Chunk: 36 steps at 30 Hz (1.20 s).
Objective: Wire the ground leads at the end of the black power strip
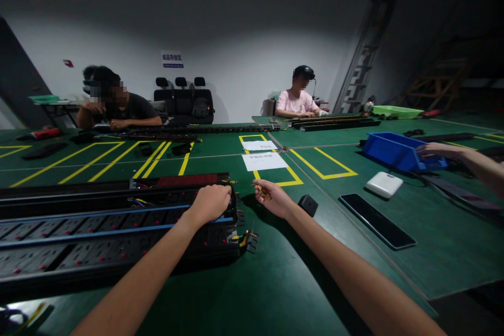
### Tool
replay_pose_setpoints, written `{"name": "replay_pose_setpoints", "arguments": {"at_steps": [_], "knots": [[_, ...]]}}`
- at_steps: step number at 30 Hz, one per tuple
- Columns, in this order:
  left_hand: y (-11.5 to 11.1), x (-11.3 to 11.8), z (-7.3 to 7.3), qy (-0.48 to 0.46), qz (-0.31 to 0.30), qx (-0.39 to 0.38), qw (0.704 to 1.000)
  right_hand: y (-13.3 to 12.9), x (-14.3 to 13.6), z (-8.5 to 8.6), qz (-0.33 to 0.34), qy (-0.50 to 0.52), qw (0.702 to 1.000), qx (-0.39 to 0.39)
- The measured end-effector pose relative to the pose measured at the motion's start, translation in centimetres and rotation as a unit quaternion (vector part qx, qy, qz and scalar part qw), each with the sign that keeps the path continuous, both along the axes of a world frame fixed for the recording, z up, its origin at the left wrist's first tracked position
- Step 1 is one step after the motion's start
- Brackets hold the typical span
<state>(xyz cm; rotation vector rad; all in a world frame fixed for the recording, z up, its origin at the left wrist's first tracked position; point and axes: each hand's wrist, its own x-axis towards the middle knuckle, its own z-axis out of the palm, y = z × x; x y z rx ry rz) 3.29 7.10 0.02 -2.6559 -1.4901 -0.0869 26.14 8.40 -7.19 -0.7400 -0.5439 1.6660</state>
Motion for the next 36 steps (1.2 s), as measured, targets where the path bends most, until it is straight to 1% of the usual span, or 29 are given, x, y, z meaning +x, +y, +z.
{"name": "replay_pose_setpoints", "arguments": {"at_steps": [10,20,25,36], "knots": [[-0.08,0.02,0.15,-0.002,-0.003,0.001,1.000,-0.07,-0.05,0.16,-0.001,0.000,1.000,-0.002],[-0.12,0.09,-0.02,0.003,-0.004,0.010,1.000,-0.25,0.04,0.21,-0.003,-0.003,1.000,-0.011],[-0.31,0.14,0.15,0.007,0.003,0.001,1.000,-0.35,0.10,0.23,0.002,0.000,1.000,-0.013],[-0.46,0.08,0.21,-0.007,-0.004,-0.004,1.000,-0.35,0.17,0.04,0.003,0.012,1.000,-0.013]]}}
